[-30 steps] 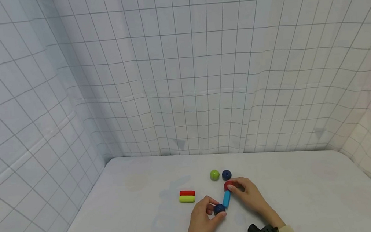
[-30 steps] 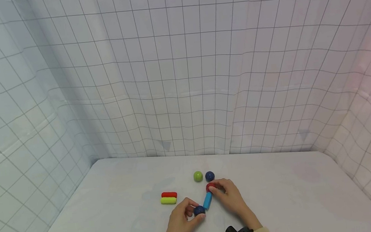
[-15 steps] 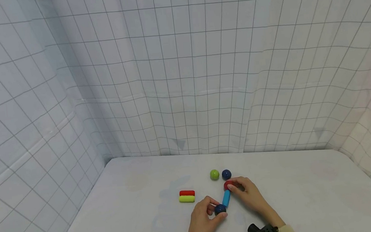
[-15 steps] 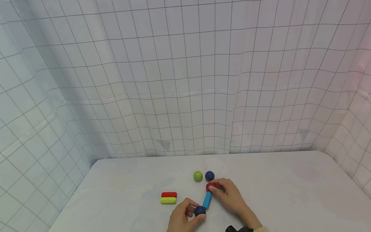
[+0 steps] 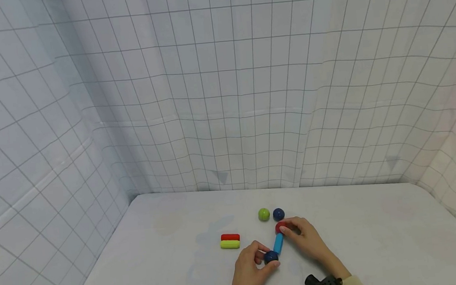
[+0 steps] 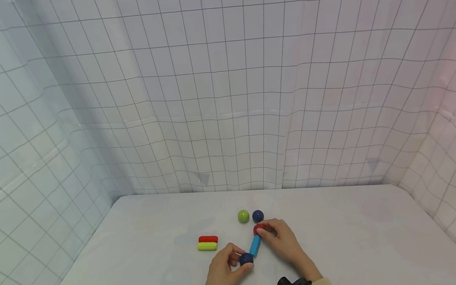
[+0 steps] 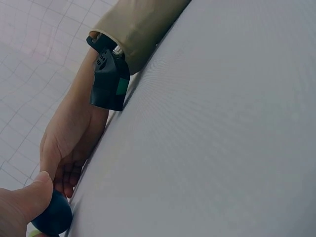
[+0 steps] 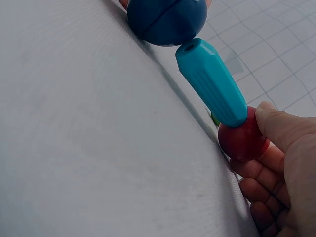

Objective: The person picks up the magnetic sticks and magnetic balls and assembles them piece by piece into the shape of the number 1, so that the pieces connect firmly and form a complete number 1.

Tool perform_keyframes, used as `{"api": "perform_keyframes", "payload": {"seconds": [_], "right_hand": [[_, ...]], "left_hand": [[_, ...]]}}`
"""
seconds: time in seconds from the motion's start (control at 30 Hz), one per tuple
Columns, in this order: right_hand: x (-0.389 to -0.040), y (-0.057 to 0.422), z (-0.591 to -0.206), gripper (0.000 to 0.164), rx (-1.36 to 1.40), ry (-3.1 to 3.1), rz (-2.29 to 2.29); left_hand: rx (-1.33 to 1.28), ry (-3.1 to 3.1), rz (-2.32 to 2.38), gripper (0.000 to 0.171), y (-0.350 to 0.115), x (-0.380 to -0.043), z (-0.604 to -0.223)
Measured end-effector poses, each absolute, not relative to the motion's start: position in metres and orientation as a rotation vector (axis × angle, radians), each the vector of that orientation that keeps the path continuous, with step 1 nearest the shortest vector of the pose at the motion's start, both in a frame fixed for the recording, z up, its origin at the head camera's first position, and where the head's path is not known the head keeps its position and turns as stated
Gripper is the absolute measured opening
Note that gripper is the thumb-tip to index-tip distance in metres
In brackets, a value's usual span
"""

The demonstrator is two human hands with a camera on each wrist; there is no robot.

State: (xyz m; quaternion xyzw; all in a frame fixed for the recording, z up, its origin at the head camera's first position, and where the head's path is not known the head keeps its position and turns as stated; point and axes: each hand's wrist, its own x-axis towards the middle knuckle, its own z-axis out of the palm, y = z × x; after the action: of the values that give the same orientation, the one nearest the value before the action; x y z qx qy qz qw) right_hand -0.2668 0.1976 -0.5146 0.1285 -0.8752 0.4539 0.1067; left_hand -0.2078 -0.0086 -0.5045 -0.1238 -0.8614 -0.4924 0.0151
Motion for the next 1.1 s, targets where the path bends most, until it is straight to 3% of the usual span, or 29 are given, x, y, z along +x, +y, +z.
{"api": "perform_keyframes", "payload": {"seconds": [1.1], "right_hand": [[-0.2661,0.1968,-0.5148,0.017,0.405,-2.54,1.333]], "left_hand": [[-0.342,-2.716,-1.528,0.034,-0.0064,-0.2069,-0.5061]]}}
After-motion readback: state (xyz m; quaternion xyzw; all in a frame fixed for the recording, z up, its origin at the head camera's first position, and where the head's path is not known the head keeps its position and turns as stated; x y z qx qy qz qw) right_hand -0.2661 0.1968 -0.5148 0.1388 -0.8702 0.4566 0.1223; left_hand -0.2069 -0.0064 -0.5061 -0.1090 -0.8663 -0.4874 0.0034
